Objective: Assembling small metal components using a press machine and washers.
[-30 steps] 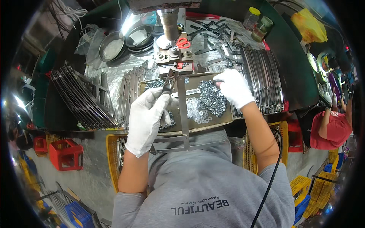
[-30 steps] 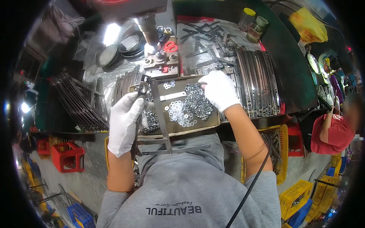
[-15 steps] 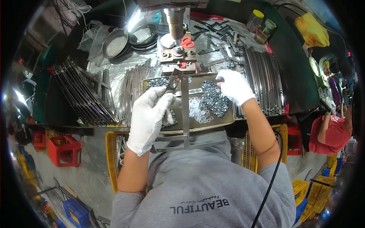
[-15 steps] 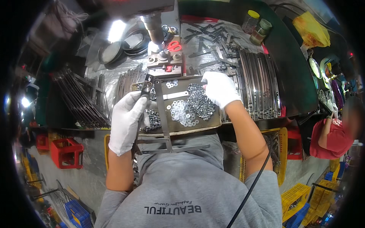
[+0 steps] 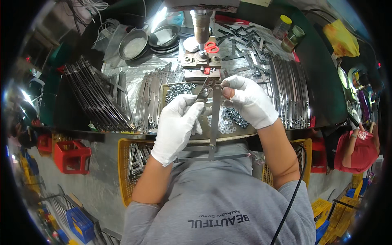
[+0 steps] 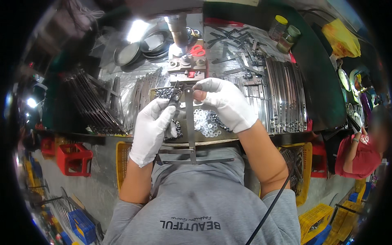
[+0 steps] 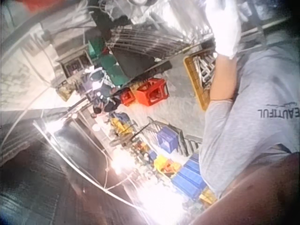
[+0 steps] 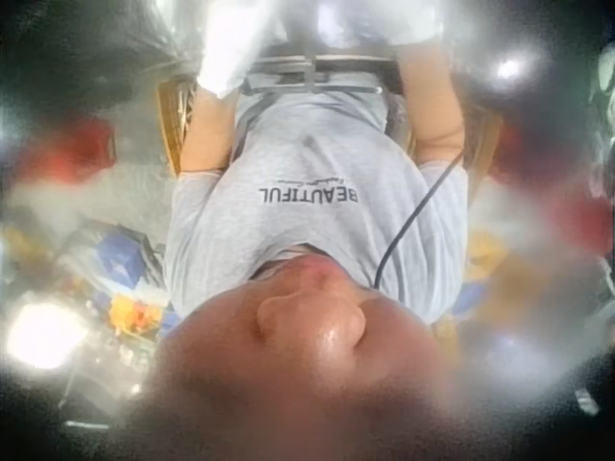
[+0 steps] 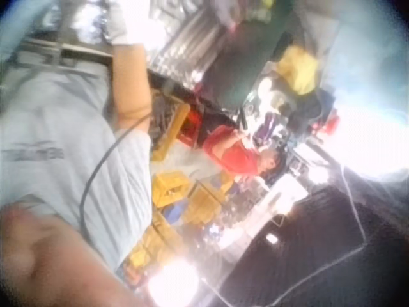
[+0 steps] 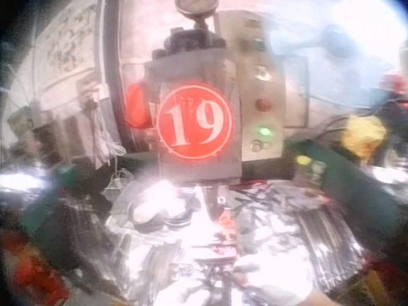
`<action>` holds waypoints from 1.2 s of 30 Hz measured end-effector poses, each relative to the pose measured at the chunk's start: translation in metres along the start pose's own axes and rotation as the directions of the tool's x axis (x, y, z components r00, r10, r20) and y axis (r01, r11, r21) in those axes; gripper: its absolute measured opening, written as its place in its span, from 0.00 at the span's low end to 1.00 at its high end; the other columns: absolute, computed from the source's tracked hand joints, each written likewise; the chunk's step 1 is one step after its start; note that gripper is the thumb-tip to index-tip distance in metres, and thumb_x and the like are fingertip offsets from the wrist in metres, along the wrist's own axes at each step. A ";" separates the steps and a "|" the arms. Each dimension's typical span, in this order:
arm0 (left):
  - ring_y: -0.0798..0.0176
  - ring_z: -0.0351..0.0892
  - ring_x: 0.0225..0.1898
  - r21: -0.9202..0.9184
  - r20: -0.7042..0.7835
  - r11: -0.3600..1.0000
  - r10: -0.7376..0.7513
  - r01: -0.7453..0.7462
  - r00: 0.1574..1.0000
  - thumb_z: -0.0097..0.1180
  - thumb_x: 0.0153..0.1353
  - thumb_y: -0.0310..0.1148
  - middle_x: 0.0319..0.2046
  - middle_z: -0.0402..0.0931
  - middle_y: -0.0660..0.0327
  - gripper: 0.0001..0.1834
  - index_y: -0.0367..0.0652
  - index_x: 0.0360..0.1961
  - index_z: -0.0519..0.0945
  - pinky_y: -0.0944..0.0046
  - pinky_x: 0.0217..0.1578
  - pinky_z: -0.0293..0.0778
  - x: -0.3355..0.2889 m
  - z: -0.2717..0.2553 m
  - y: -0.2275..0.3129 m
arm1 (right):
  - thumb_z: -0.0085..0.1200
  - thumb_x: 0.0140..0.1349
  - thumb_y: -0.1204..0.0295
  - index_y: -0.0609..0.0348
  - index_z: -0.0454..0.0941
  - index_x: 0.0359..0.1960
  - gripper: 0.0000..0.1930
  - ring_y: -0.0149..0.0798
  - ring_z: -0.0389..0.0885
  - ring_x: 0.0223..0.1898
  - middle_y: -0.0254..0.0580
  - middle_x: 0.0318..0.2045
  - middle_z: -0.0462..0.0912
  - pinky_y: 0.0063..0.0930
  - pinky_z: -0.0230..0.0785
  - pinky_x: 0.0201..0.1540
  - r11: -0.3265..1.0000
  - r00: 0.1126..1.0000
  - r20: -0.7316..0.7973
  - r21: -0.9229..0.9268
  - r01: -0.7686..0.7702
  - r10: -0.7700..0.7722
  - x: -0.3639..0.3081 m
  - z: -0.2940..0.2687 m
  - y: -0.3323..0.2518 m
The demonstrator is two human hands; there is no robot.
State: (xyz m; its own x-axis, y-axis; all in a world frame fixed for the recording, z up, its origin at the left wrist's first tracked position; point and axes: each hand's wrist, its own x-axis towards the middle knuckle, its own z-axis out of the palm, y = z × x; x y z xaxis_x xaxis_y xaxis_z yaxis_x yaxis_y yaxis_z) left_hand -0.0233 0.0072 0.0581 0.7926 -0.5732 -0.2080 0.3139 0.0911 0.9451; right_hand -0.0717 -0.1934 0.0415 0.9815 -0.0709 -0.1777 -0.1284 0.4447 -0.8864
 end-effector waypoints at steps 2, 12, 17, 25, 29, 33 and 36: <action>0.76 0.71 0.19 0.019 -0.010 1.000 -0.001 0.001 1.000 0.52 0.64 0.26 0.31 0.81 0.56 0.09 0.33 0.44 0.74 0.77 0.19 0.67 -0.002 -0.002 0.003 | 0.64 0.55 0.70 0.56 0.79 0.39 0.11 0.28 0.79 0.36 0.30 0.34 0.81 0.25 0.74 0.41 1.000 0.999 -0.033 -0.008 -0.017 0.017 0.001 0.004 0.001; 0.77 0.71 0.19 0.029 -0.014 1.000 -0.012 0.012 1.000 0.51 0.65 0.27 0.32 0.80 0.56 0.07 0.34 0.42 0.74 0.77 0.19 0.67 -0.001 -0.004 0.000 | 0.61 0.58 0.70 0.63 0.77 0.45 0.15 0.34 0.80 0.41 0.38 0.39 0.81 0.29 0.75 0.43 0.982 0.996 -0.001 0.163 -0.092 0.093 0.002 0.006 0.012; 0.77 0.70 0.18 0.058 -0.012 0.998 0.009 -0.008 1.000 0.52 0.65 0.27 0.31 0.80 0.57 0.07 0.34 0.41 0.74 0.77 0.19 0.66 0.000 -0.004 -0.005 | 0.57 0.61 0.73 0.67 0.76 0.47 0.14 0.36 0.80 0.44 0.41 0.41 0.81 0.32 0.72 0.53 0.944 0.990 0.130 0.319 -0.088 0.048 0.001 0.006 0.016; 0.77 0.70 0.19 0.065 -0.039 0.998 -0.008 0.011 0.999 0.52 0.65 0.26 0.31 0.80 0.59 0.07 0.34 0.41 0.74 0.77 0.19 0.66 0.004 -0.006 -0.009 | 0.58 0.60 0.74 0.66 0.75 0.48 0.15 0.35 0.80 0.43 0.41 0.42 0.81 0.30 0.74 0.49 0.965 0.998 0.042 0.256 -0.059 0.050 -0.001 0.016 0.017; 0.76 0.72 0.19 -0.008 -0.096 0.998 0.058 -0.059 0.994 0.53 0.64 0.25 0.30 0.79 0.60 0.08 0.34 0.43 0.74 0.77 0.19 0.67 0.003 0.002 -0.010 | 0.59 0.59 0.75 0.65 0.77 0.47 0.14 0.30 0.81 0.38 0.38 0.39 0.83 0.23 0.76 0.41 0.997 0.993 -0.107 -0.071 0.041 -0.049 0.002 0.016 0.020; 0.73 0.74 0.16 -0.016 -0.107 0.995 0.098 -0.100 0.989 0.56 0.62 0.26 0.29 0.80 0.59 0.11 0.35 0.45 0.75 0.76 0.16 0.67 0.003 0.003 -0.013 | 0.60 0.59 0.74 0.66 0.79 0.44 0.13 0.27 0.80 0.37 0.37 0.37 0.83 0.21 0.75 0.39 0.962 0.986 -0.100 -0.250 0.106 -0.134 0.001 0.024 0.013; 0.72 0.75 0.17 0.004 -0.062 0.998 0.059 -0.059 0.996 0.57 0.62 0.26 0.25 0.79 0.61 0.11 0.34 0.45 0.76 0.76 0.15 0.66 0.004 0.002 -0.013 | 0.60 0.59 0.74 0.65 0.80 0.42 0.11 0.27 0.80 0.36 0.36 0.36 0.83 0.20 0.74 0.39 0.964 0.989 -0.090 -0.248 0.094 -0.120 0.001 0.023 0.012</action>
State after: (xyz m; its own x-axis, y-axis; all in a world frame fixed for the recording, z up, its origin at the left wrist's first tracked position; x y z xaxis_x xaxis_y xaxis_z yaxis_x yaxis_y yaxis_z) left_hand -0.0258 0.0021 0.0455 0.8405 -0.5156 -0.1667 0.2642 0.1214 0.9568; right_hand -0.0689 -0.1677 0.0410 0.9731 -0.2035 -0.1079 -0.0664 0.2005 -0.9774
